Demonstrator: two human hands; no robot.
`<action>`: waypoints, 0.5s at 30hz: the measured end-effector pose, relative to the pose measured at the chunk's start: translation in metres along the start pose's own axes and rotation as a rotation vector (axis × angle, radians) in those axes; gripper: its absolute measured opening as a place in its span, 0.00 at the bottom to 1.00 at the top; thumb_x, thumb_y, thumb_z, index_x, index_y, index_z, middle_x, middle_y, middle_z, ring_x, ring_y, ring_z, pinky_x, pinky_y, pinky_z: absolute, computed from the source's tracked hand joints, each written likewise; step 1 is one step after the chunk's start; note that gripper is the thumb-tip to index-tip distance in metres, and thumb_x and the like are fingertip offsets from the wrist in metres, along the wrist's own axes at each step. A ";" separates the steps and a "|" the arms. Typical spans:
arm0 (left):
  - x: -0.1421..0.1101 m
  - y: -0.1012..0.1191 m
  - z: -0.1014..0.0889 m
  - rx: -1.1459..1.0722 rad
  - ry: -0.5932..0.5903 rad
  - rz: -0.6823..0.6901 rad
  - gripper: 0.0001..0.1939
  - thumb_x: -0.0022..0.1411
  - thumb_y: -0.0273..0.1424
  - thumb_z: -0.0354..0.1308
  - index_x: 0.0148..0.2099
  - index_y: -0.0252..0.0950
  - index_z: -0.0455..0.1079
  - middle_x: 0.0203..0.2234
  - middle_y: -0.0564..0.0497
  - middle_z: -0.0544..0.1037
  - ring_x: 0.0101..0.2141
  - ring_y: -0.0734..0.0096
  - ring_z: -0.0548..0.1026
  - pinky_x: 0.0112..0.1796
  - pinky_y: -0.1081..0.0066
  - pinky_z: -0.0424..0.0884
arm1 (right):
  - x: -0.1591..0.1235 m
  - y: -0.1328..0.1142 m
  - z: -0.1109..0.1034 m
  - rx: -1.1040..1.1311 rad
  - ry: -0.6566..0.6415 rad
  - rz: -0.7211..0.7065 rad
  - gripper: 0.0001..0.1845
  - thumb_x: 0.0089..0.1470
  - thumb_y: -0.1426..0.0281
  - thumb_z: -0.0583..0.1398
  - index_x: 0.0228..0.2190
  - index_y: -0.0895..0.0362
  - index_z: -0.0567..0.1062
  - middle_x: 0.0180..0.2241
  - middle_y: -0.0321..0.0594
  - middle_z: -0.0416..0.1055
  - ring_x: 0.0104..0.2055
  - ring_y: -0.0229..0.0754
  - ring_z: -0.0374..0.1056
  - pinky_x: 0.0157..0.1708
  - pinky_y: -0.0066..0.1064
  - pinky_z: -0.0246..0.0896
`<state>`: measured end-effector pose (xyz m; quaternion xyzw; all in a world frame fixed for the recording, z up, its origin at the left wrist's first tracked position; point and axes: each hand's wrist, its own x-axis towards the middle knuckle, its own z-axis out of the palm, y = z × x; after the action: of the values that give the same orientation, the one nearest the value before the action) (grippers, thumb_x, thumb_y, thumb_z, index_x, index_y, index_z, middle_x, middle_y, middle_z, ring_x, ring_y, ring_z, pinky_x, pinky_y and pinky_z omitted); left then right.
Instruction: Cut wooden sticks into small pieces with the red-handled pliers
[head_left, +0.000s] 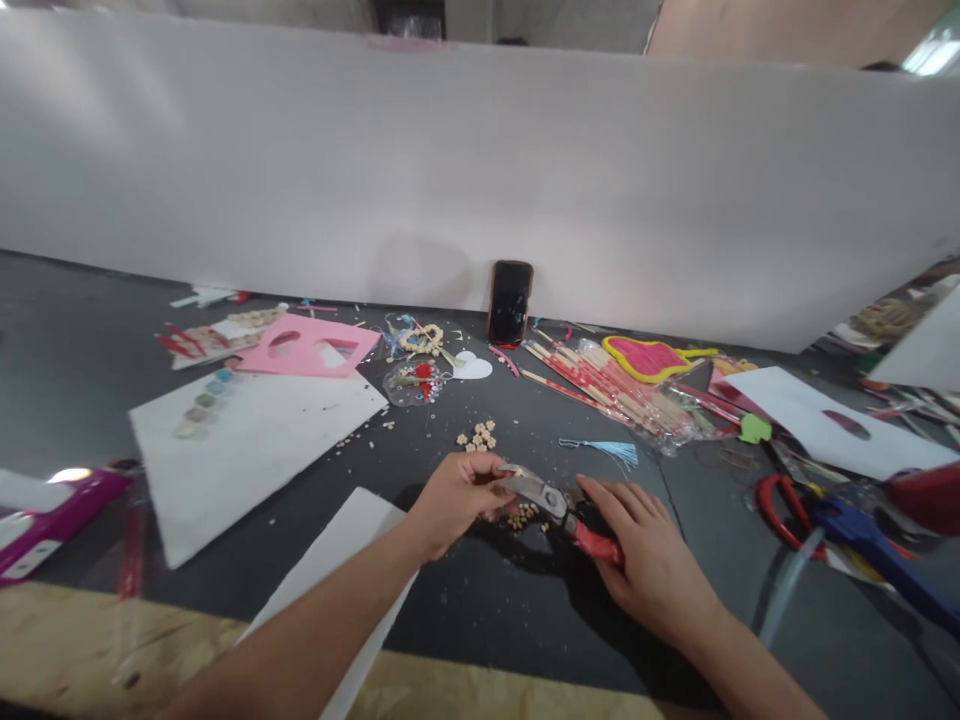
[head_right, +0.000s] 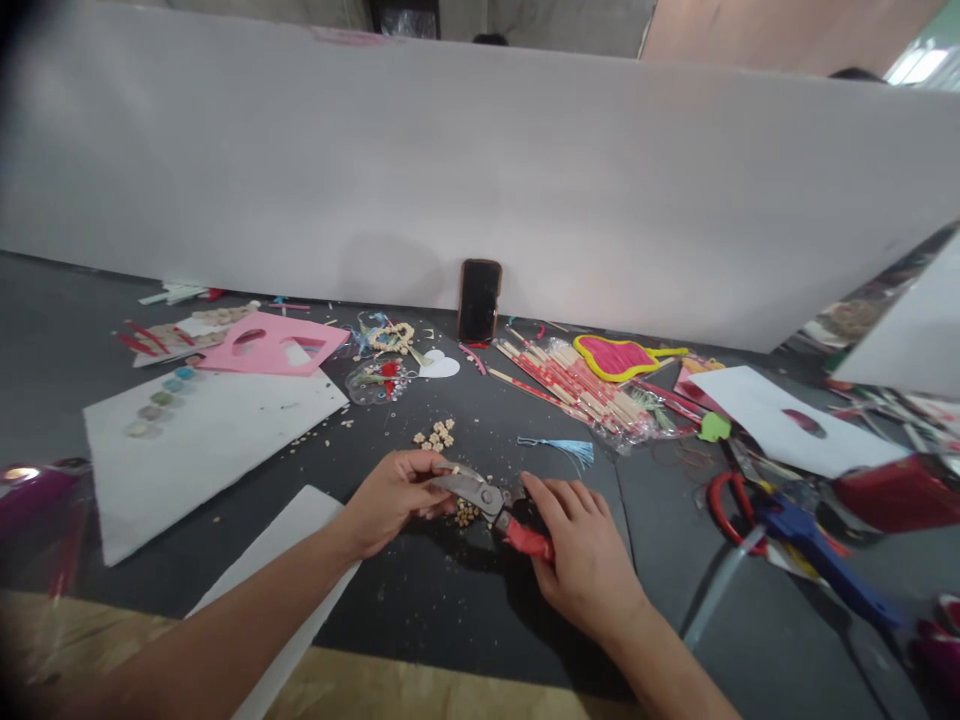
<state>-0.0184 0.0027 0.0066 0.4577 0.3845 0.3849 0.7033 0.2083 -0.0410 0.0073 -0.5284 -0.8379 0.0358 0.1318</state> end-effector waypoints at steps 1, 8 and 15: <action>0.000 0.000 -0.001 -0.015 -0.016 -0.012 0.08 0.47 0.30 0.61 0.29 0.29 0.71 0.16 0.53 0.71 0.16 0.83 0.58 0.20 0.77 0.51 | 0.000 0.000 0.000 0.008 -0.008 -0.005 0.32 0.43 0.75 0.54 0.53 0.56 0.59 0.47 0.47 0.65 0.47 0.48 0.60 0.46 0.43 0.55; -0.001 0.006 -0.002 -0.059 -0.049 -0.064 0.09 0.45 0.31 0.63 0.25 0.30 0.69 0.14 0.53 0.70 0.15 0.84 0.57 0.19 0.77 0.50 | -0.003 -0.005 -0.004 0.049 -0.025 -0.019 0.29 0.43 0.75 0.54 0.50 0.57 0.62 0.44 0.47 0.67 0.45 0.47 0.62 0.45 0.41 0.57; -0.004 0.009 0.001 -0.084 -0.053 -0.044 0.08 0.45 0.30 0.62 0.26 0.30 0.69 0.14 0.53 0.70 0.15 0.84 0.58 0.19 0.77 0.51 | -0.004 -0.012 -0.005 0.017 -0.042 0.013 0.27 0.43 0.75 0.53 0.48 0.58 0.63 0.43 0.47 0.68 0.43 0.46 0.63 0.44 0.39 0.59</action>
<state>-0.0209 0.0018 0.0160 0.4294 0.3592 0.3727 0.7401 0.2010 -0.0504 0.0134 -0.5321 -0.8366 0.0547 0.1186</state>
